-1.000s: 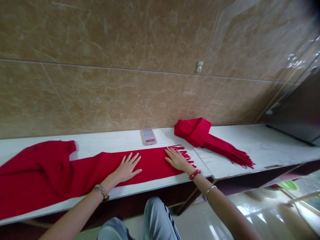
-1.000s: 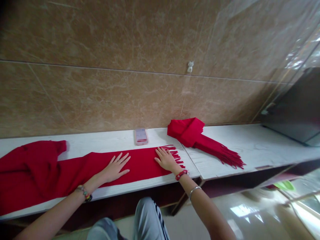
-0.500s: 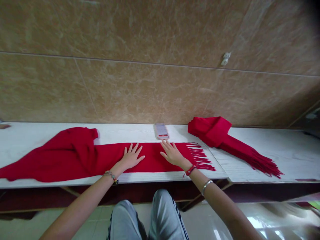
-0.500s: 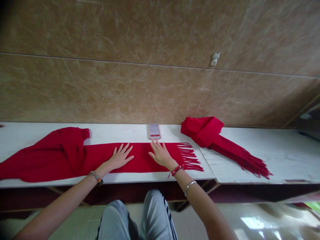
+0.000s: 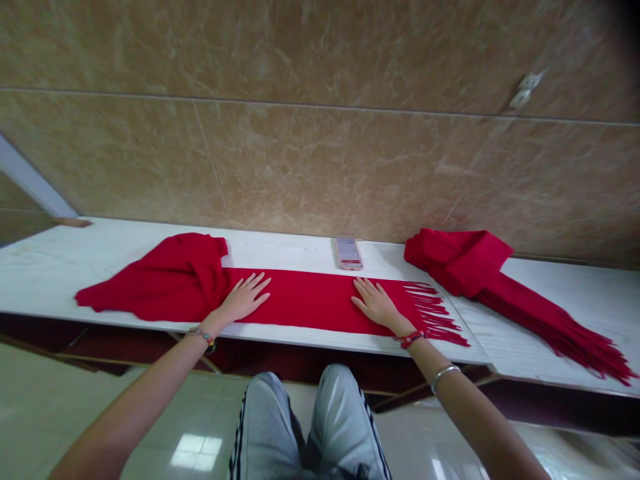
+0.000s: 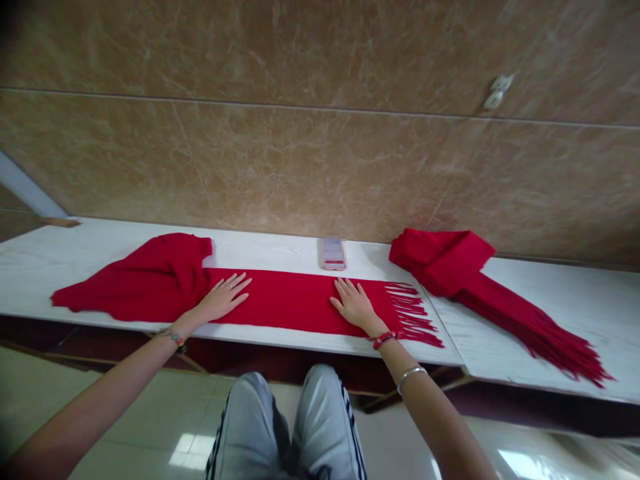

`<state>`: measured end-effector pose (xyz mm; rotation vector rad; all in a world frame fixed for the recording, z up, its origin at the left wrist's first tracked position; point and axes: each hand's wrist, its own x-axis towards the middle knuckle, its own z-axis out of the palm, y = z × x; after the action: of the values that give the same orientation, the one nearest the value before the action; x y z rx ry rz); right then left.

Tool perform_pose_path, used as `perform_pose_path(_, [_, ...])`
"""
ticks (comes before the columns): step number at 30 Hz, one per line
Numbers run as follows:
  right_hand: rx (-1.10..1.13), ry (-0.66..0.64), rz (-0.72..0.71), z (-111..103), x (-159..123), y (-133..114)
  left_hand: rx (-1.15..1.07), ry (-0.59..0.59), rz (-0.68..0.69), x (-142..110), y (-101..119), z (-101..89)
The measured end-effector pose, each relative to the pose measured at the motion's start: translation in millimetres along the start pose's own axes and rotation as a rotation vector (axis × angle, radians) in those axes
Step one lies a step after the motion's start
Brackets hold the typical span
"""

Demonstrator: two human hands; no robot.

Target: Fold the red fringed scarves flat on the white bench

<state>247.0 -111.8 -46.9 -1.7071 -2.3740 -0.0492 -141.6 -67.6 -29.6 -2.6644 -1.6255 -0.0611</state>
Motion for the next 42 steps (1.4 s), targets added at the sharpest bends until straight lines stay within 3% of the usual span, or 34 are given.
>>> perform_pose_path(3, [0.042, 0.017, 0.0, -5, -2, -3, 0.006, -0.008, -0.006, -2, -3, -2.5])
perform_pose_path(5, [0.098, 0.058, -0.056, -12, -8, -4, -0.001, 0.009, 0.029, 2, 11, -7.8])
perform_pose_path(7, [0.169, 0.078, -0.169, -23, -18, -5, -0.033, 0.042, 0.164, 8, 36, -16.1])
perform_pose_path(11, [0.24, -0.019, -0.347, -45, -45, -4, -0.116, 0.009, 0.595, 18, 98, -34.0])
perform_pose_path(15, [0.157, -0.036, -0.374, -54, -66, 0, -0.098, -0.022, 0.764, 23, 131, -41.5])
perform_pose_path(23, [0.015, -0.013, -0.404, -50, -78, -1, 0.039, -0.025, 0.86, 26, 132, -42.4])
perform_pose_path(31, [0.035, 0.026, -0.344, -48, -86, 8, 0.058, -0.047, 0.786, 20, 138, -48.0])
perform_pose_path(35, [-0.024, 0.023, -0.32, -54, -91, 9, 0.069, -0.002, 0.756, 21, 139, -51.1])
perform_pose_path(39, [-0.025, 0.094, -0.284, -63, -94, 5, 0.076, 0.043, 0.765, 19, 137, -50.7])
perform_pose_path(42, [-0.017, 0.083, -0.326, -65, -97, 4, 0.083, -0.001, 0.798, 15, 135, -46.8])
